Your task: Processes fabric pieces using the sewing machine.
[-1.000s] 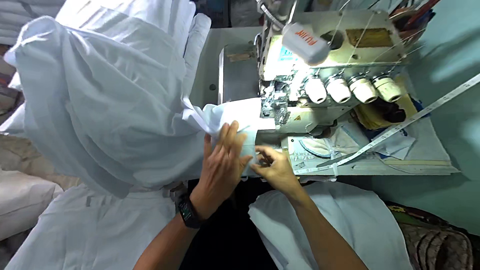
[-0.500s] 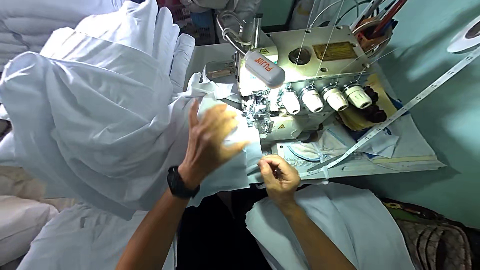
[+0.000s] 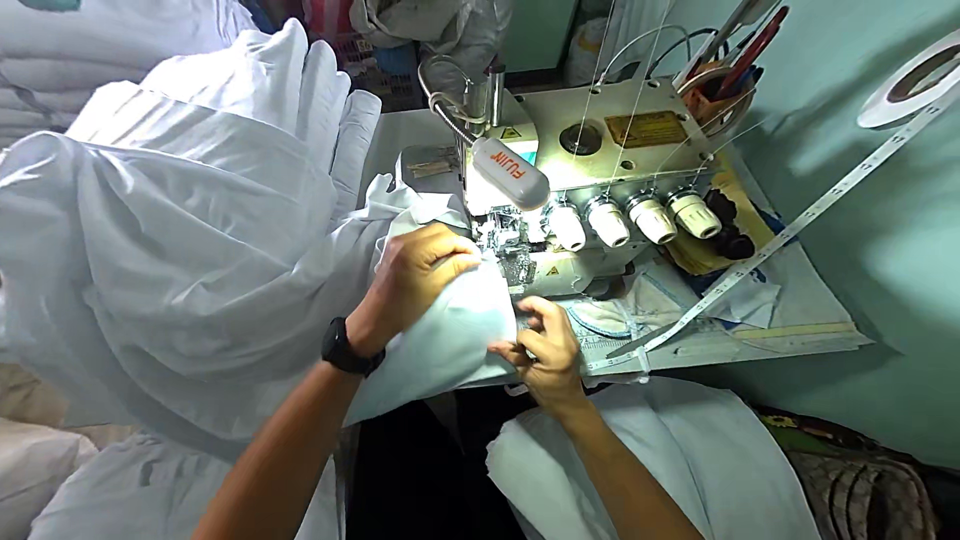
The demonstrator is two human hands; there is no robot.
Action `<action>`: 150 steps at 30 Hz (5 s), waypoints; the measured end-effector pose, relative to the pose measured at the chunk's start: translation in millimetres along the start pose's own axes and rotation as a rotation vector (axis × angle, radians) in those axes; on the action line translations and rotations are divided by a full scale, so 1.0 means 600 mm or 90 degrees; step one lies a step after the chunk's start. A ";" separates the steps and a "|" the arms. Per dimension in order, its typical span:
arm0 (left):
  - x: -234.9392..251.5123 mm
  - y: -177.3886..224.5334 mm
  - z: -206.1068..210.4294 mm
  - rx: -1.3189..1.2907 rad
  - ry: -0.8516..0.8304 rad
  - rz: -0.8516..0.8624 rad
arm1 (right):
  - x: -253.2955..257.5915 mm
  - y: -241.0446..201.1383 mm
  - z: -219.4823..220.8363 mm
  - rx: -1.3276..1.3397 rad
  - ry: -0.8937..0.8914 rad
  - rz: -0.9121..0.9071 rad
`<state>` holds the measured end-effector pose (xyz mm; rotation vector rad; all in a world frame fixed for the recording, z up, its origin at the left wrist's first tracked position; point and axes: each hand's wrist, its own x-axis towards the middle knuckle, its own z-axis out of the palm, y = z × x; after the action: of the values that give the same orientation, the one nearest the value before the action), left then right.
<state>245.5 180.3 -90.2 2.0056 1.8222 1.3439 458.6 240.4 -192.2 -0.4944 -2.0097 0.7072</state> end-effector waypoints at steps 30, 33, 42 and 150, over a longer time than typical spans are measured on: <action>-0.066 0.049 0.055 0.282 -0.068 -0.073 | -0.043 -0.103 -0.032 0.524 -0.118 0.500; -0.034 0.025 0.027 0.237 -0.132 -0.084 | -0.021 -0.103 -0.010 0.498 -0.073 0.493; -0.073 0.072 0.003 0.115 0.049 -0.063 | -0.022 -0.088 -0.055 0.475 -0.059 0.420; -0.111 0.068 0.051 0.117 0.132 -0.428 | 0.118 -0.072 -0.041 -0.171 -0.193 0.010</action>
<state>303.6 126.9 -117.9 1.1411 2.4694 1.2218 442.1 256.6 -108.7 -0.5866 -2.4059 0.5480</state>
